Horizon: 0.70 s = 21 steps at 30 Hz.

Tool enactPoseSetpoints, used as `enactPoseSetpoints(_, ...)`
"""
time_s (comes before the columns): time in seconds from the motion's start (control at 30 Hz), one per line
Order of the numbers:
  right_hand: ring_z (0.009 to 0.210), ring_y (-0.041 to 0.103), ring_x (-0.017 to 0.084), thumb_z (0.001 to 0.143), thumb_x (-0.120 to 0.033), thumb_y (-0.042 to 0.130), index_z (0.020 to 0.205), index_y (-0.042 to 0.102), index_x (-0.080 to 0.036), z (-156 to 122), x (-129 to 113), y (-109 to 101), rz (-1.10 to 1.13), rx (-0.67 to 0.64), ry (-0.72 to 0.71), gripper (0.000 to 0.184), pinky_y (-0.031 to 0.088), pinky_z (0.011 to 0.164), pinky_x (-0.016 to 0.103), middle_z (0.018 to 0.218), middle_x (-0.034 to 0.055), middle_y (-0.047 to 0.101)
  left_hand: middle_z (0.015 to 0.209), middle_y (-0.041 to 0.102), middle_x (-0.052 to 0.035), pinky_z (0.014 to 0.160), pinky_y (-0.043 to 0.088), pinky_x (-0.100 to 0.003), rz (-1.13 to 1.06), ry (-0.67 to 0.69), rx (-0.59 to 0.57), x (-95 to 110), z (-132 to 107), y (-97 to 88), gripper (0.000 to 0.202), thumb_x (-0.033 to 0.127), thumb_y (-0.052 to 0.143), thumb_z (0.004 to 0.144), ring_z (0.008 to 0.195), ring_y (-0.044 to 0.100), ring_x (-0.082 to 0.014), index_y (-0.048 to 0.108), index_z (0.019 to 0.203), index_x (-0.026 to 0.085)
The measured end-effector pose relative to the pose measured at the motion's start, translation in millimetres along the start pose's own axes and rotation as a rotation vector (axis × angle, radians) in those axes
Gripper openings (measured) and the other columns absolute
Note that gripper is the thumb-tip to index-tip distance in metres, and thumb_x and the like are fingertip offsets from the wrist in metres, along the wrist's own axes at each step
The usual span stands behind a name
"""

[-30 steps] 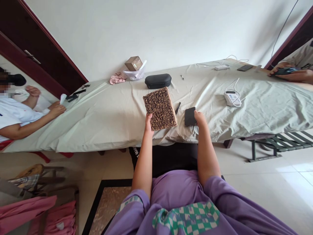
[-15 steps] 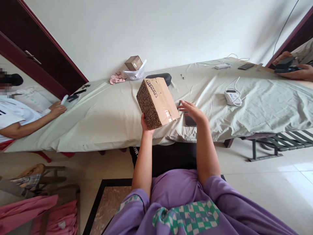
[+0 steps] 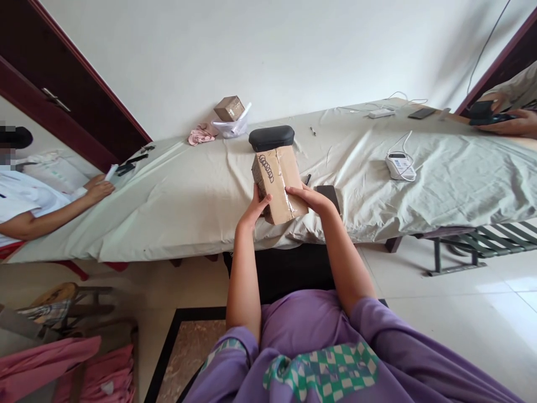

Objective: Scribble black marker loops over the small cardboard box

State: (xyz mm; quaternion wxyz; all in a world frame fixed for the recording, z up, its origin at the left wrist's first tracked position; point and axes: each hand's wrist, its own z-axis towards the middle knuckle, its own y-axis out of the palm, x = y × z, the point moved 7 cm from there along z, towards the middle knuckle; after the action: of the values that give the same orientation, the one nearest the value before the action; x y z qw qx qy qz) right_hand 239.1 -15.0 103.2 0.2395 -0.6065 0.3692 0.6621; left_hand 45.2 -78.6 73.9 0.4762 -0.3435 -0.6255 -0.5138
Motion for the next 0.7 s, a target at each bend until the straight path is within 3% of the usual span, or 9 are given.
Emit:
enactPoseSetpoints(0.1,0.122,0.074,0.027,0.095,-0.057,0.079,0.148,0.065,-0.026,5,6,-6,-0.020,0.002,-0.004,0.063,0.057,0.117,0.047,0.140,0.0080,0.077,0.171,0.052,-0.0108,0.127,0.046,-0.058,0.059,-0.011,-0.008,-3,1,3.1,0.118,0.035,0.099,0.071,0.161,0.046,-0.0416,0.038,0.172,0.040)
enactPoseSetpoints(0.3,0.119,0.074,0.029,0.101,-0.079,0.047,0.145,0.069,-0.027,15,22,-45,-0.178,0.154,0.058,0.071,0.061,0.102,0.049,0.138,0.0100,0.076,0.158,0.062,-0.0059,0.125,0.048,-0.055,-0.016,0.027,-0.012,-15,7,1.9,0.091,0.039,0.089,0.076,0.153,0.054,-0.0380,0.054,0.160,0.041)
enactPoseSetpoints(0.5,0.101,0.074,0.022,0.096,-0.055,0.063,0.119,0.070,-0.024,1,17,-99,-0.334,0.514,0.041,0.039,0.059,0.086,0.035,0.126,0.0113,0.076,0.152,0.065,-0.0100,0.124,0.046,-0.055,-0.020,0.074,-0.048,-16,9,1.1,0.095,0.050,0.095,0.070,0.153,0.053,-0.0426,0.057,0.156,0.035)
enactPoseSetpoints(0.7,0.095,0.072,0.020,0.092,-0.046,0.063,0.108,0.068,-0.022,-7,24,-120,-0.398,0.635,0.111,0.029,0.057,0.086,0.036,0.117,0.0103,0.077,0.152,0.065,-0.0120,0.127,0.042,-0.056,-0.054,0.082,-0.059,-16,10,3.4,0.098,0.050,0.097,0.069,0.156,0.050,-0.0436,0.056,0.156,0.034)
